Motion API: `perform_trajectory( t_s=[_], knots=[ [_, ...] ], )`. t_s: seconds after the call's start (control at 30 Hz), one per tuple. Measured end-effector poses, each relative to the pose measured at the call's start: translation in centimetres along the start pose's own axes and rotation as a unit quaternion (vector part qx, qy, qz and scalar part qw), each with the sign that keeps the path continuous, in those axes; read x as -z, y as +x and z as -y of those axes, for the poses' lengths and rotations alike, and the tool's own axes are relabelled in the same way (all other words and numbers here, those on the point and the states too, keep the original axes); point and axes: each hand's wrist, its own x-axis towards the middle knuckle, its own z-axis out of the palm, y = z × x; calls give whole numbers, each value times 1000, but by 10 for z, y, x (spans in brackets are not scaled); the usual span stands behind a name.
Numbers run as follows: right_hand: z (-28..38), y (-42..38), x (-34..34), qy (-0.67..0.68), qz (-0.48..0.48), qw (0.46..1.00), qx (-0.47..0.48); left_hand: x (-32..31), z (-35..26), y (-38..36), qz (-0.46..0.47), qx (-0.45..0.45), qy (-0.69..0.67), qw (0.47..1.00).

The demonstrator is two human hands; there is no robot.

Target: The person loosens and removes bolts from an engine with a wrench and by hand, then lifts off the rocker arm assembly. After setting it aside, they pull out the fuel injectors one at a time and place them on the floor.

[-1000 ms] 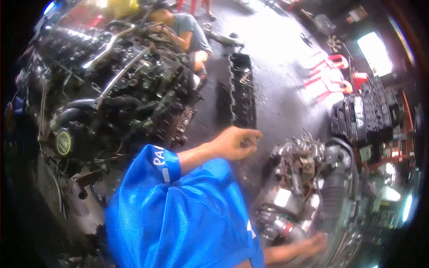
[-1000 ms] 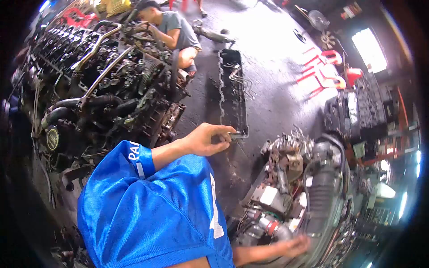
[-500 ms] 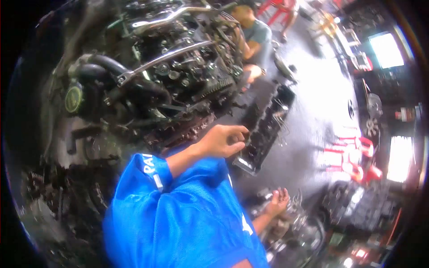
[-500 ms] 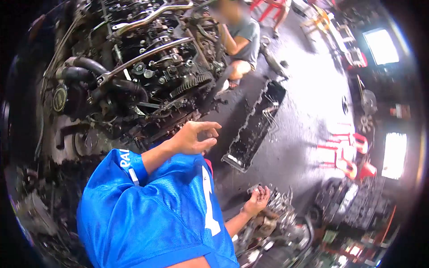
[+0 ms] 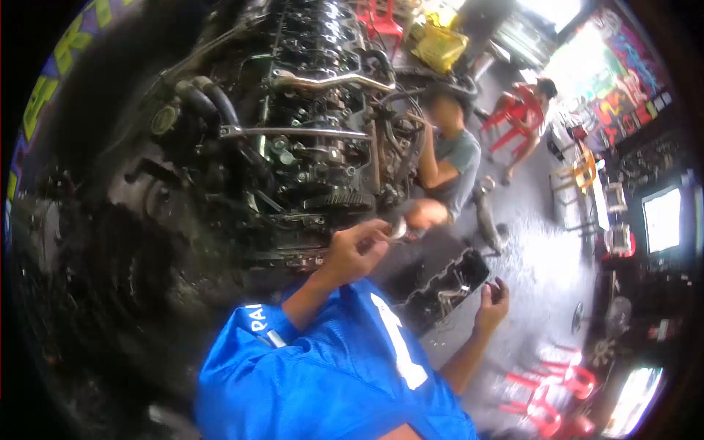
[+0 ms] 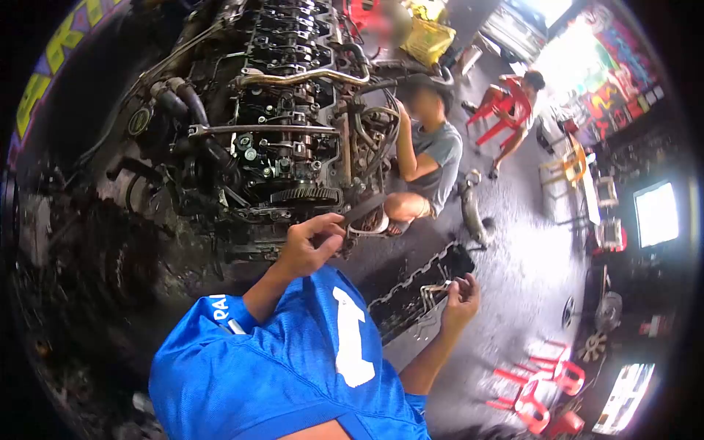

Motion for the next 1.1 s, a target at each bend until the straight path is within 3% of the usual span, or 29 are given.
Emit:
perform_trajectory(
  t_s=[0.07, 0.3, 0.37, 0.43, 0.53, 0.7, 0.83, 0.9, 0.97, 1.03, 1.1],
  knots=[
    [-3, 18, -9, 29, 46, 998, 23, -1, 1, -6, -92, 12, 47, 995],
    [-41, 25, -56, 55, 60, 997, 10, 26, -2, -3, -168, 18, 105, 980],
    [-45, 15, -74, 95, 115, 989, -15, 45, -11, 3, -216, -19, 116, 969],
    [-23, 6, -90, 71, 121, 990, -7, 70, -5, 9, -292, -67, 194, 934],
    [12, -1, -114, 45, 228, 972, -16, 103, -3, 9, -360, -71, 245, 897],
    [60, -20, -170, 9, 267, 963, 27, 147, 26, 20, -329, -56, 210, 919],
    [110, -38, -214, 7, 268, 962, 54, 158, 50, 21, -262, -74, 294, 916],
    [137, -40, -240, -7, 291, 954, 66, 158, 45, 23, -243, -133, 374, 885],
    [163, -46, -263, -17, 306, 951, 43, 157, 48, 18, -231, -121, 351, 899],
    [182, -48, -286, -115, 294, 939, 138, 157, 43, 18, -262, -103, 262, 923],
    [189, -50, -304, -181, 282, 928, 163, 162, 33, 15, -273, -89, 223, 931]
  ],
)
